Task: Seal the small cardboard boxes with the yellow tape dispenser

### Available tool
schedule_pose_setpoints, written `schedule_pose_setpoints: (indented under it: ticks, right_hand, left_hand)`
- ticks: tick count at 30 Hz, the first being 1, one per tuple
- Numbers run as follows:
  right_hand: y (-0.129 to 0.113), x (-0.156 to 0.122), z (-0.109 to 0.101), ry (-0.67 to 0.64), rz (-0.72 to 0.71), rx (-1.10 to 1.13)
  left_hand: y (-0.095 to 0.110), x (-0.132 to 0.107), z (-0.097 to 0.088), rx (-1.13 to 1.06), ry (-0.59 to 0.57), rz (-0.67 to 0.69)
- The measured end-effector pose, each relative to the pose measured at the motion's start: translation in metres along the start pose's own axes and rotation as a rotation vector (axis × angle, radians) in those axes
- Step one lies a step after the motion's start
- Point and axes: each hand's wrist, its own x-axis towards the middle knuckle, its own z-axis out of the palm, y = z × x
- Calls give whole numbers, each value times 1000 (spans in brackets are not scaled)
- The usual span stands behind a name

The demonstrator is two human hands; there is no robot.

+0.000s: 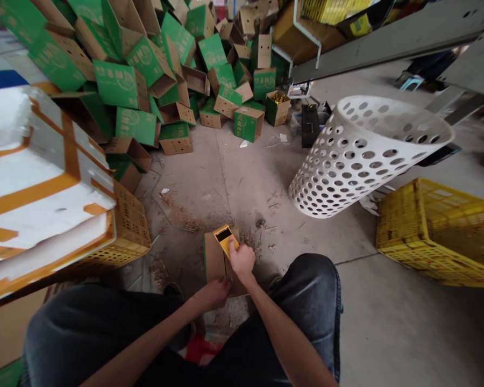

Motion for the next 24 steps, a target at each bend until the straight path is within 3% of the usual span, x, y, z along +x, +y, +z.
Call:
schedule_pose_setpoints:
  ticks: [3, 8, 15, 24]
  right_hand:
    - [0, 0, 0, -2, -7, 10]
    - [1, 0, 1, 3, -12, 13]
    - [3, 1, 3, 5, -12, 18]
    - [2, 1, 2, 1, 5, 15]
  left_hand:
    - [3, 1, -1, 12, -35, -36]
    - [-5, -3, -10, -18, -76, 20]
    - [-20, -7, -11, -82, -36, 80]
    - [3, -2, -4, -37, 23, -65]
